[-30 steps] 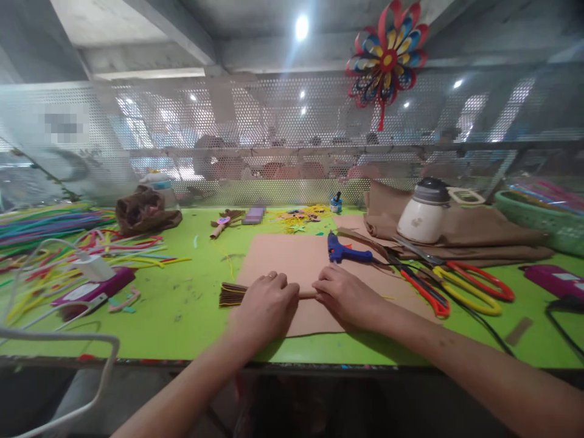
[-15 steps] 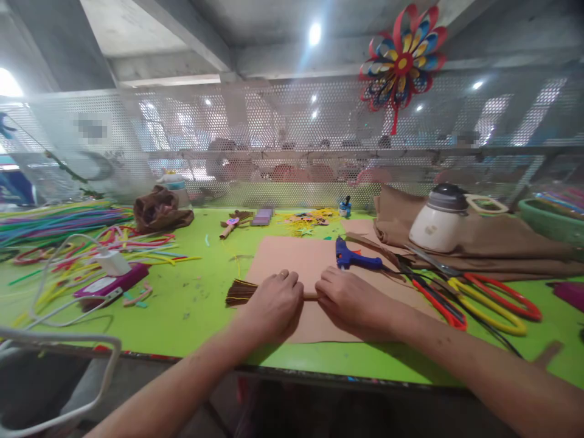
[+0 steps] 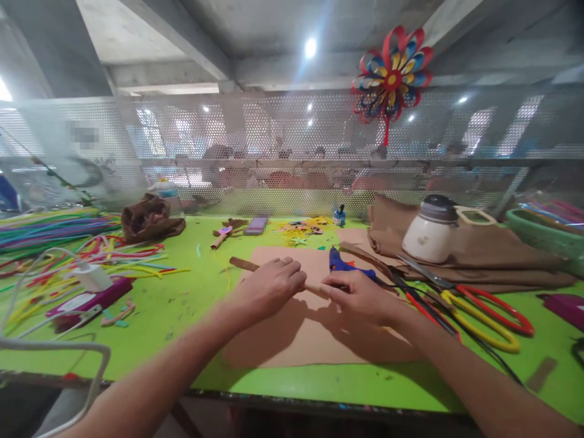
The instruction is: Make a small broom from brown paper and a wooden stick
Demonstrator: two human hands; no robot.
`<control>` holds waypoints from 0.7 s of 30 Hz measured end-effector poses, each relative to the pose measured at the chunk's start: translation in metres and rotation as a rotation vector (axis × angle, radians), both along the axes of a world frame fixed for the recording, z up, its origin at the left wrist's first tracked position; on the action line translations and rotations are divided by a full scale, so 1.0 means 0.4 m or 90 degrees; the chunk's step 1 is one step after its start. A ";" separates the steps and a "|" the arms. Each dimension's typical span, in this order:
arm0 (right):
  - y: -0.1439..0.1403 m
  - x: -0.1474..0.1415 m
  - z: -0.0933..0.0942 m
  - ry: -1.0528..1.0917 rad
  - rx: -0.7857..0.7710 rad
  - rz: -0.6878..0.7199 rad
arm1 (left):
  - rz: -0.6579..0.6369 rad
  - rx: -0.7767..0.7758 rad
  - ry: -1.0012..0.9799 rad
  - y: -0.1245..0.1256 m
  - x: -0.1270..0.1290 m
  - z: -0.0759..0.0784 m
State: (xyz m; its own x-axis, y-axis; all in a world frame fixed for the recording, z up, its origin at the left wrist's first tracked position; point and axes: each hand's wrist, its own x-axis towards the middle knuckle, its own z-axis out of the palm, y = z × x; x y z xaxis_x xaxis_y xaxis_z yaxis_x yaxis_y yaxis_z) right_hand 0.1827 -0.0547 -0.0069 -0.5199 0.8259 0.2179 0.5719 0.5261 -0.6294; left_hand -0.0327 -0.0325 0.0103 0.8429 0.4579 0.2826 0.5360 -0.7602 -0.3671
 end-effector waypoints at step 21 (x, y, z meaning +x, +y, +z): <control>0.027 -0.012 -0.051 -0.124 0.458 -0.296 | 0.119 -0.520 -0.686 -0.052 0.088 0.031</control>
State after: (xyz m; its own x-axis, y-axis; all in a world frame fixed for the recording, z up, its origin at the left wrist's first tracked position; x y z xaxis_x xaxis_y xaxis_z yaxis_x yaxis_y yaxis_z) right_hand 0.1780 -0.0438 -0.0271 -0.2470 0.6592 0.7103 0.8897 0.4447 -0.1034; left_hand 0.0024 -0.0532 0.0229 0.2859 0.8919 0.3504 0.3860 -0.4419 0.8098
